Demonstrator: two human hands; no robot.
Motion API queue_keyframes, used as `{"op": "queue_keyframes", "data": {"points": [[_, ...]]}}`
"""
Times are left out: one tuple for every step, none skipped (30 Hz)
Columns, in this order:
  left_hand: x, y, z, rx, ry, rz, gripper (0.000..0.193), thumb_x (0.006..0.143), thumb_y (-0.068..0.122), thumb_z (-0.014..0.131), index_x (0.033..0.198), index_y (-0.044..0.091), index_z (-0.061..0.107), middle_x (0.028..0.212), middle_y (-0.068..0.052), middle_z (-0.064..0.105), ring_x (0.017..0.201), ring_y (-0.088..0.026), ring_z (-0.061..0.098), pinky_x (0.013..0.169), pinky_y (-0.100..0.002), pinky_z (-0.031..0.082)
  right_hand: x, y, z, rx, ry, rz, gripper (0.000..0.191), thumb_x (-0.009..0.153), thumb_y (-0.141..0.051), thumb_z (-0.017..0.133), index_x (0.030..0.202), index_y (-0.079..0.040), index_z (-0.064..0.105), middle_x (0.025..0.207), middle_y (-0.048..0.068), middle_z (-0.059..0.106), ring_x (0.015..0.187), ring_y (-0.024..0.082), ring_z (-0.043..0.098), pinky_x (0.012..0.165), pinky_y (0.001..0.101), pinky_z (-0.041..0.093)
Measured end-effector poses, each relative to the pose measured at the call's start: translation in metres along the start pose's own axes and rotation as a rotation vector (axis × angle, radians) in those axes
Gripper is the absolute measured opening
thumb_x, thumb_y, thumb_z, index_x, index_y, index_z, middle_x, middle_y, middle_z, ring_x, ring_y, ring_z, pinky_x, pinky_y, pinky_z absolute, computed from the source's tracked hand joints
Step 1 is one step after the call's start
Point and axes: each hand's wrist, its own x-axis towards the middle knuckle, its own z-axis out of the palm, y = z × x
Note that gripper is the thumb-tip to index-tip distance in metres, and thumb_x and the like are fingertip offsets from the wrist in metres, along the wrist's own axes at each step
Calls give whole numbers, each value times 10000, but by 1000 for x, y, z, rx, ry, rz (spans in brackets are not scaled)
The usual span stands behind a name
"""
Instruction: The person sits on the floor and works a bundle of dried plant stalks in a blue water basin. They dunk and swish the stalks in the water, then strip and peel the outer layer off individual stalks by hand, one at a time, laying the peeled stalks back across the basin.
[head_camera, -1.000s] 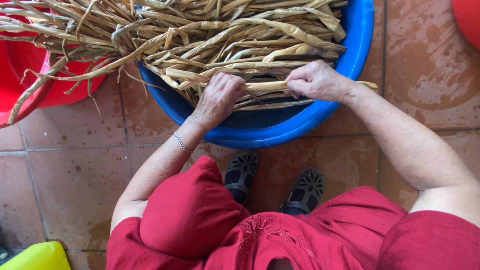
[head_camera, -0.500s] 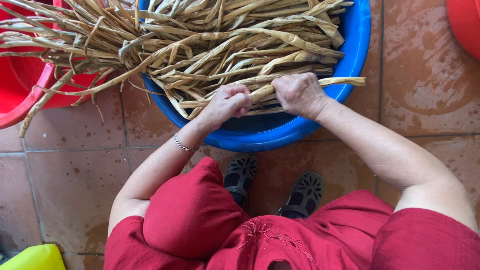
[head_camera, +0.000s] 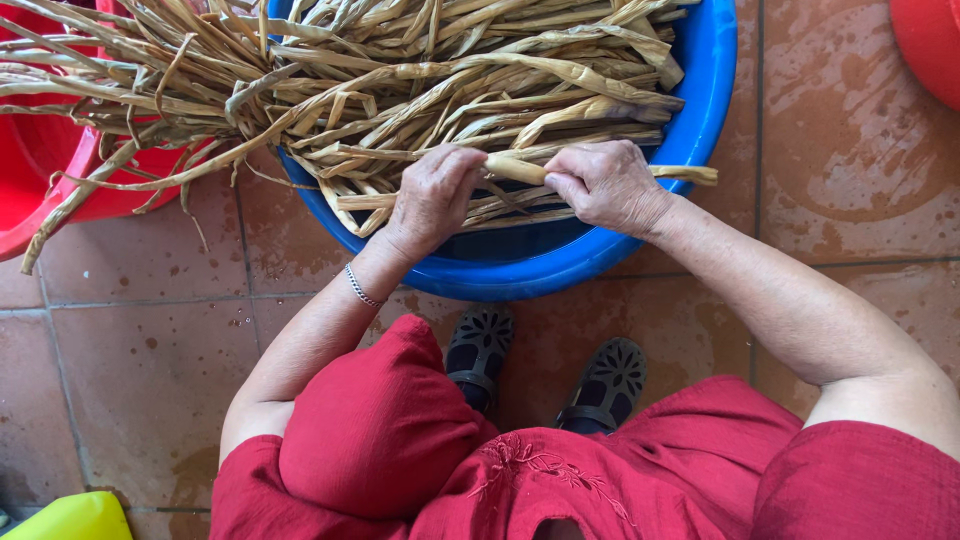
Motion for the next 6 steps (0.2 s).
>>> {"op": "queue_keyframes", "data": {"points": [[-2,1,2,-29,-44,-31,141,985,75,753,1097,47,672,1012,-107,710,935,-294,714,814,-360,578,0,1,1,-68,28,-32,89,942,-172,723,924,-85,709,846,100,708,792,308,711,702,435,562],[-5,1,4,-58,-88,-63,126,990,100,757,1070,52,672,986,-100,714,917,-286,718,797,-353,577,2,3,2,-134,55,-65,77,941,-159,718,906,-92,701,849,95,708,795,305,711,709,434,563],[-8,3,5,-184,-201,-236,110,1006,130,739,1057,51,683,933,-93,711,867,-282,714,765,-361,573,3,4,4,-198,80,-100,72,940,-146,713,889,-99,692,853,90,708,797,302,711,717,433,563],[-11,5,7,-309,-315,-407,116,1023,161,720,1044,50,694,879,-86,708,816,-278,710,734,-370,571,5,4,7,-218,82,-126,71,940,-144,716,893,-96,694,846,91,705,792,295,712,703,425,561],[-12,5,8,-435,-430,-574,142,1040,190,701,1032,49,705,826,-79,706,765,-274,705,702,-379,568,8,2,12,-240,87,-152,71,941,-142,719,896,-93,696,840,92,703,786,288,713,689,416,559],[-12,5,8,-567,-400,-579,158,1052,202,709,1054,45,693,867,-71,716,791,-263,703,721,-372,571,11,1,17,-263,92,-175,70,942,-141,722,900,-90,697,833,93,701,780,280,715,676,408,557]]}}
